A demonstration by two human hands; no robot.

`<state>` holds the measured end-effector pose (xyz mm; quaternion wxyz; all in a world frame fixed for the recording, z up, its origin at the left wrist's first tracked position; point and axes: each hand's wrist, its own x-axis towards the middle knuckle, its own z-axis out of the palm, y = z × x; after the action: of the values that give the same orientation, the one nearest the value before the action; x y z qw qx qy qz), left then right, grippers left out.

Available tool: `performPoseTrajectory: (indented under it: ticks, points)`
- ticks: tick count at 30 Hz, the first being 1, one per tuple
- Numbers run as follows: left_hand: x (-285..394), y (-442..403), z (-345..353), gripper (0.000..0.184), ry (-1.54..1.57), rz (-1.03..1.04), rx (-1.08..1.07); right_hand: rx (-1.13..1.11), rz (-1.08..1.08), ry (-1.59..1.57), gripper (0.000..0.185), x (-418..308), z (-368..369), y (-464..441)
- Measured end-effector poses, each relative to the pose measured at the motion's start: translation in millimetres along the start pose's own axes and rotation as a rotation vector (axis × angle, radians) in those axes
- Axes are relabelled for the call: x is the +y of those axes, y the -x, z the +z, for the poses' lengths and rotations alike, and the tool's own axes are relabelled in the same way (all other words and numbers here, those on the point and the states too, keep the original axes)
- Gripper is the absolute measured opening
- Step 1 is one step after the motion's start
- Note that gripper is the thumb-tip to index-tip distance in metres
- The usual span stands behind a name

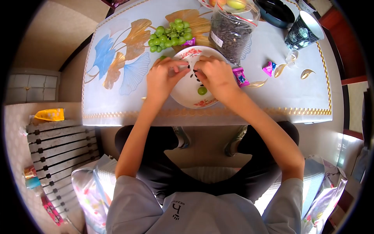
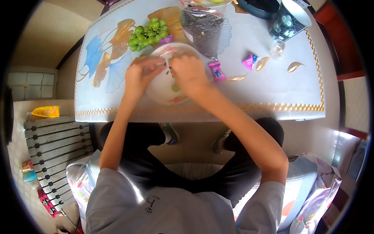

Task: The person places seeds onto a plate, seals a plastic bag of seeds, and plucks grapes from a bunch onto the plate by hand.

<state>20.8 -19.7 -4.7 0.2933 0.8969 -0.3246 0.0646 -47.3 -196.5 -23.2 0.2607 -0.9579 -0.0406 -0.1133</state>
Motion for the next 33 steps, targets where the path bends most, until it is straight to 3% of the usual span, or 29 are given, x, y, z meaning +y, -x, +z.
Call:
performPoseTrajectory:
  ticks: [22,33]
  points:
    - [0.1,2.6,5.0,0.009,-0.003,-0.047,0.026,0.067,-0.185,-0.089,0.009,7.8,3.9,-4.3]
    - [-3.3,-6.1,14.6,0.005,-0.084,-0.005,0.152,0.129,-0.328,0.140,0.011,5.2,14.8,-6.5]
